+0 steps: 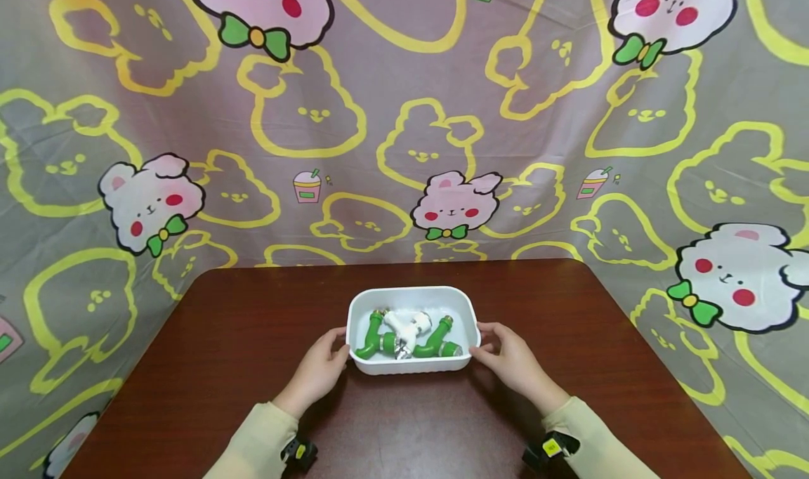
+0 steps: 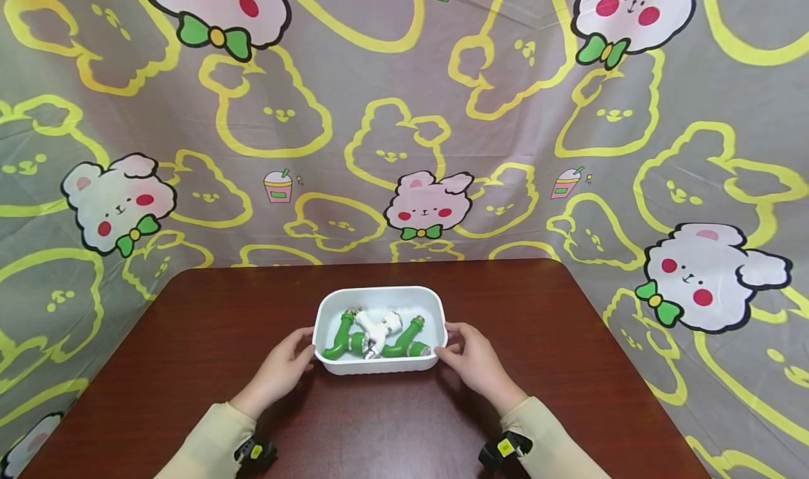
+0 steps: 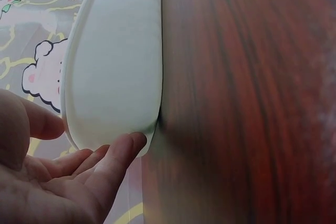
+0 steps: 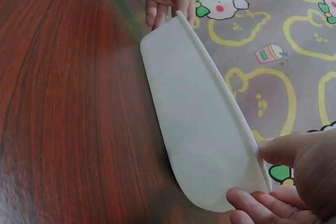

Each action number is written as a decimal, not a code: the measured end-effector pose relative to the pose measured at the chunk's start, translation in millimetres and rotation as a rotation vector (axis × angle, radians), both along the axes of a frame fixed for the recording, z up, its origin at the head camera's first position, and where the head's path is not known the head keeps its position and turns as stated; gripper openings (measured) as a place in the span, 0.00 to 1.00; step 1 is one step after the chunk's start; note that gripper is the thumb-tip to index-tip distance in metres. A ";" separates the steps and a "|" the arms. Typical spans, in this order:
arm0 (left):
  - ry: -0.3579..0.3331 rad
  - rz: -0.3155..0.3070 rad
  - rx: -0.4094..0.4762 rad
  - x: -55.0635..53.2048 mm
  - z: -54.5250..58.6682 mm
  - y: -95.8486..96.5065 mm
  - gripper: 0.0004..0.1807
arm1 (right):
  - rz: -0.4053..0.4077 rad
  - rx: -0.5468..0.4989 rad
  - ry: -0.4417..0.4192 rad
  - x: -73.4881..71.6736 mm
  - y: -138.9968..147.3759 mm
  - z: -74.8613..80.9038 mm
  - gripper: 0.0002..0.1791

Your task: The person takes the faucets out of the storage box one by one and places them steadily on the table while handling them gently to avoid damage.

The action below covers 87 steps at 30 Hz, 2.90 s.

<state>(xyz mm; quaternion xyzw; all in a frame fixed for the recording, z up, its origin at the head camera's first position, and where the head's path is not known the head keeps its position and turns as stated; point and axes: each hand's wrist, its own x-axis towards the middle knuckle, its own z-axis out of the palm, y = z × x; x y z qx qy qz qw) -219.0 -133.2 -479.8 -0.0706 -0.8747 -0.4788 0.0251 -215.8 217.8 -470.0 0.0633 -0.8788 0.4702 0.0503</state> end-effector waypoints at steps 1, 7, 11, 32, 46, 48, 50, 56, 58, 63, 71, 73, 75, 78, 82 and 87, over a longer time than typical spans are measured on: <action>-0.002 0.001 0.002 0.1 -0.2 0.4 0.20 | -0.002 0.000 -0.002 0.4 0.0 0.3 0.25; -0.018 0.006 0.005 0.0 -1.5 2.7 0.21 | -0.013 -0.003 -0.024 3.8 -1.8 4.1 0.25; -0.032 0.004 0.002 1.2 -1.0 3.1 0.21 | -0.021 0.005 -0.026 4.5 -2.2 4.1 0.25; -0.018 0.000 0.009 9.0 4.1 4.2 0.20 | -0.020 0.007 -0.031 9.3 1.2 3.6 0.25; -0.036 -0.020 -0.056 2.9 12.4 -8.1 0.22 | 0.011 0.106 0.026 1.8 18.0 13.7 0.19; 0.007 -0.008 -0.081 2.6 14.2 -7.8 0.24 | -0.010 0.115 0.068 -0.2 18.9 14.8 0.17; 0.059 -0.002 -0.121 2.7 15.9 -6.5 0.27 | -0.028 0.121 0.108 -2.4 19.4 15.8 0.17; 0.265 -0.031 -0.286 6.1 18.7 1.9 0.35 | -0.060 0.116 0.180 -8.3 18.6 18.6 0.15; 0.305 -0.046 -0.315 7.3 19.2 5.2 0.37 | -0.064 0.106 0.200 -10.1 17.7 19.0 0.14; 0.353 -0.061 -0.369 8.8 20.1 12.2 0.41 | -0.071 0.109 0.265 -14.5 13.0 19.4 0.13; 0.385 -0.072 -0.451 8.3 18.2 17.4 0.46 | -0.053 0.120 0.315 -19.2 4.4 23.3 0.13; 0.384 -0.069 -0.469 8.8 18.5 17.8 0.48 | -0.043 0.125 0.323 -20.0 2.2 24.7 0.13; 0.373 -0.065 -0.487 9.0 18.6 18.1 0.48 | -0.033 0.135 0.338 -20.3 -0.2 26.1 0.13; 0.347 -0.058 -0.503 8.7 18.0 18.6 0.49 | -0.011 0.152 0.361 -21.1 -3.4 28.0 0.13; 0.311 -0.055 -0.515 8.0 16.8 19.4 0.49 | 0.022 0.179 0.368 -22.8 -7.1 29.5 0.12; 0.293 -0.053 -0.521 7.4 15.5 19.7 0.50 | 0.070 0.216 0.364 -24.9 -13.1 32.2 0.13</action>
